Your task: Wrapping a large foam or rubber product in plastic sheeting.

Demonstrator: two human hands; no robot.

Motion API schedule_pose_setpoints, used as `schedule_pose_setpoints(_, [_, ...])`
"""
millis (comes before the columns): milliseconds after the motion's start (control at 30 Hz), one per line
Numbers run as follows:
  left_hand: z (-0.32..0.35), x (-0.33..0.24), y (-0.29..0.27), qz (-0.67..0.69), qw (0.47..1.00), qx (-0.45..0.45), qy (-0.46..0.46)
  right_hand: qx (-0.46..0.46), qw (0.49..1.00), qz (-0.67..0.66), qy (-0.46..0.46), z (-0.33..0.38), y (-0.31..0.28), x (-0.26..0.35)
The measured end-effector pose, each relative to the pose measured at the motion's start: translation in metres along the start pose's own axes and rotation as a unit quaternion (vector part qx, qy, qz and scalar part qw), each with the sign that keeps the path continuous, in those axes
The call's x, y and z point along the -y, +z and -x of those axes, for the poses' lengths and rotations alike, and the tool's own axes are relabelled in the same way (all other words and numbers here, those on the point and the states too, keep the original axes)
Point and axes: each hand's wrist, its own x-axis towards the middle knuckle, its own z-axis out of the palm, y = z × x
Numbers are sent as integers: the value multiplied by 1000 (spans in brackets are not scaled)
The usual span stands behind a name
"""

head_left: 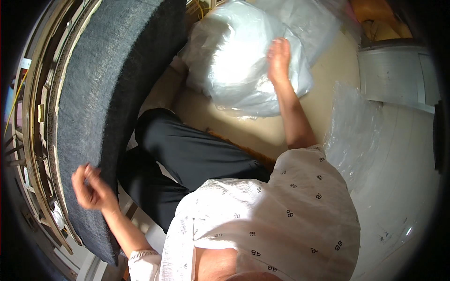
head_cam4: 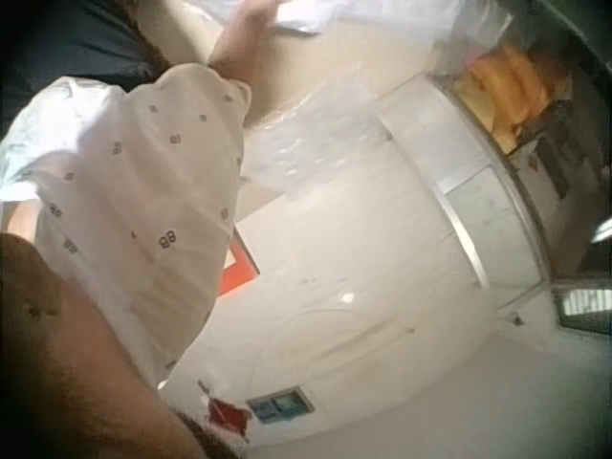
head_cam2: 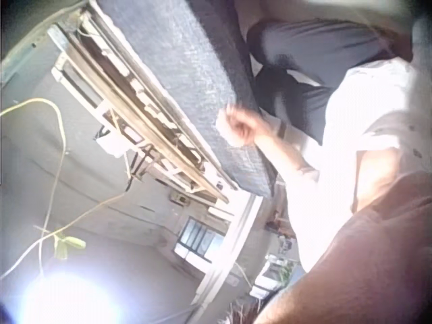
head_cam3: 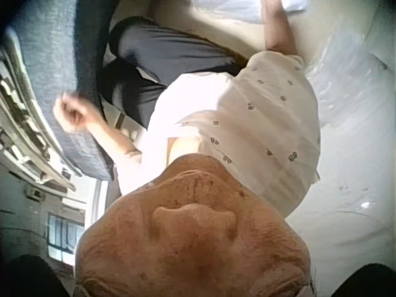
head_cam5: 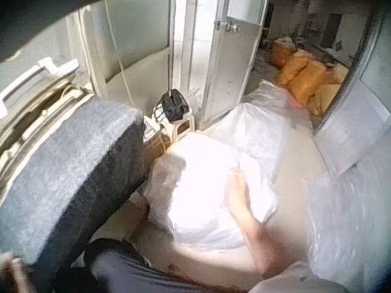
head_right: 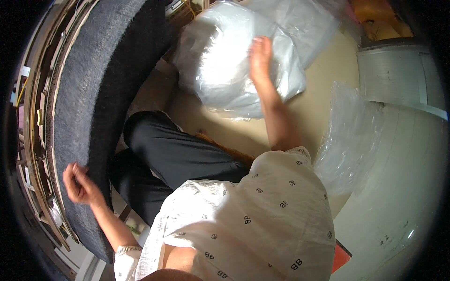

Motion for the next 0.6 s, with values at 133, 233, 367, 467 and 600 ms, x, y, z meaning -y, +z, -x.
schedule_pose_setpoints(133, [-26,-79,106,138,967,202,63,117,985,95,-84,50,53,29])
schedule_pose_setpoints(233, [-22,-115,155,334,886,311,-84,185,976,77,-90,77,77,49])
schedule_pose_setpoints(367, [-7,-123,201,403,843,350,-63,347,936,-44,-37,104,95,105])
schedule_pose_setpoints(467, [7,-103,196,336,756,559,-49,460,882,-96,1,81,98,144])
schedule_pose_setpoints(600, [22,-84,184,253,793,551,-52,263,950,-168,2,11,109,162])
